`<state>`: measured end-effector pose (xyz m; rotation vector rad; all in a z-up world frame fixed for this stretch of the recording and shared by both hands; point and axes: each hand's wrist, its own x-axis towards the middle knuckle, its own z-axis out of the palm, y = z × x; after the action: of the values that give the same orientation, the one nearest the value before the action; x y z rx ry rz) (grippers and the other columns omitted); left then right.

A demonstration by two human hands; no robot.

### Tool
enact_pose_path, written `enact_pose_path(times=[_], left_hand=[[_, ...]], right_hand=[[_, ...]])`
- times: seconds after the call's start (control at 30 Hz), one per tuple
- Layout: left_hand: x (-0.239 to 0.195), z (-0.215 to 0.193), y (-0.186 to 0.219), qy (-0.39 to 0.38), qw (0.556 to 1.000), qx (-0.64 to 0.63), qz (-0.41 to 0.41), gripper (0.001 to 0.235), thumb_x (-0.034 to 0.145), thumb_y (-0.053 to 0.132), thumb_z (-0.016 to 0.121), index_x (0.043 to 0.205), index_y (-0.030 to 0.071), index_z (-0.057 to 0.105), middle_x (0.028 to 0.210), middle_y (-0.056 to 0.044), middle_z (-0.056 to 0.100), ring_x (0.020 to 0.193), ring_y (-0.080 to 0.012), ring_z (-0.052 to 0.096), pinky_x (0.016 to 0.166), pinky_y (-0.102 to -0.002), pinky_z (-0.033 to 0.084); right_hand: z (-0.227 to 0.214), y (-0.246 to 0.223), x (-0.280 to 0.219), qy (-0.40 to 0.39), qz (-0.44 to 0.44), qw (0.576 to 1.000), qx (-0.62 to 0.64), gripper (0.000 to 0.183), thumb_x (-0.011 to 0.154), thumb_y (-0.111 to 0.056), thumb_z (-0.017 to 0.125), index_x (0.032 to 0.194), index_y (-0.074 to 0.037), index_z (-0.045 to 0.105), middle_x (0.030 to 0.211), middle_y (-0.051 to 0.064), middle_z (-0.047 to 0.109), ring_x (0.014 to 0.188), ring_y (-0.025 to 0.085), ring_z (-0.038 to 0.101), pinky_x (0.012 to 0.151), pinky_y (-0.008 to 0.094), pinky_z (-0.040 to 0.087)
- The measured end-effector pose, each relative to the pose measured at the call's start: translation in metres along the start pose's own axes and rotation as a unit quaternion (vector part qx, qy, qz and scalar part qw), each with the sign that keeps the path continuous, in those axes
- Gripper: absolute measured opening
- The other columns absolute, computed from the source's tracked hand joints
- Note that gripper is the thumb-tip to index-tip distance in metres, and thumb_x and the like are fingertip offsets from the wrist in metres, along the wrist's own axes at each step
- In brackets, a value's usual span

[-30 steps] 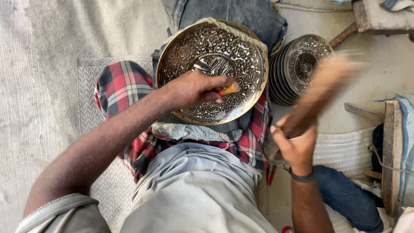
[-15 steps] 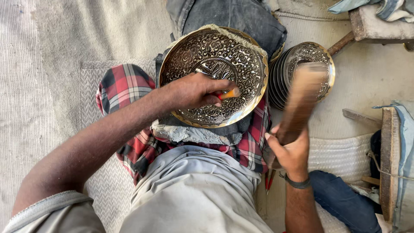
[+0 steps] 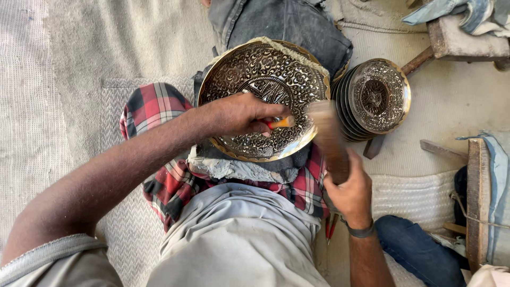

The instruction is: The person uses a small chisel and a wooden mallet to engrave intricate patterns onto a brass plate resting on their lap. They repeatedly strike the chisel to create detailed designs on the metal surface.

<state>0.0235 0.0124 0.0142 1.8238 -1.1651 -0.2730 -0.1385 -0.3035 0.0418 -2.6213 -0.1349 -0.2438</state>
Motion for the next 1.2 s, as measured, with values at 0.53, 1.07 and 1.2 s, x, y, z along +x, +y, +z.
enact_pose_path(times=[0.53, 1.07, 1.2], left_hand=[[0.006, -0.006, 0.0, -0.07, 0.996, -0.015, -0.048, 0.054, 0.092, 0.027, 0.068, 0.144, 0.026, 0.051, 0.091, -0.003, 0.079, 0.082, -0.0191, 0.079, 0.077, -0.041, 0.065], [0.007, -0.013, -0.003, -0.104, 0.994, 0.002, -0.034, 0.051, 0.091, 0.026, 0.072, 0.14, 0.024, 0.055, 0.09, -0.006, 0.079, 0.082, -0.02, 0.078, 0.075, -0.043, 0.064], [0.005, -0.009, -0.006, -0.112, 0.992, 0.006, -0.065, 0.051, 0.092, 0.026, 0.07, 0.14, 0.026, 0.055, 0.092, -0.005, 0.079, 0.079, -0.019, 0.078, 0.074, -0.042, 0.065]], right_hand=[[0.011, -0.001, -0.007, 0.0, 0.05, 0.996, -0.078, 0.066, 0.075, -0.006, 0.083, 0.135, -0.004, 0.056, 0.105, 0.016, 0.071, 0.097, 0.027, 0.072, 0.084, 0.038, 0.057], [0.016, -0.006, -0.014, 0.028, 0.019, 0.999, -0.012, 0.056, 0.079, -0.001, 0.082, 0.127, 0.0, 0.055, 0.104, 0.017, 0.072, 0.094, 0.03, 0.071, 0.093, 0.044, 0.052], [0.021, -0.005, -0.014, 0.037, 0.127, 0.97, 0.203, 0.051, 0.083, -0.001, 0.076, 0.127, -0.003, 0.05, 0.096, 0.005, 0.067, 0.087, 0.017, 0.068, 0.085, 0.036, 0.058]])
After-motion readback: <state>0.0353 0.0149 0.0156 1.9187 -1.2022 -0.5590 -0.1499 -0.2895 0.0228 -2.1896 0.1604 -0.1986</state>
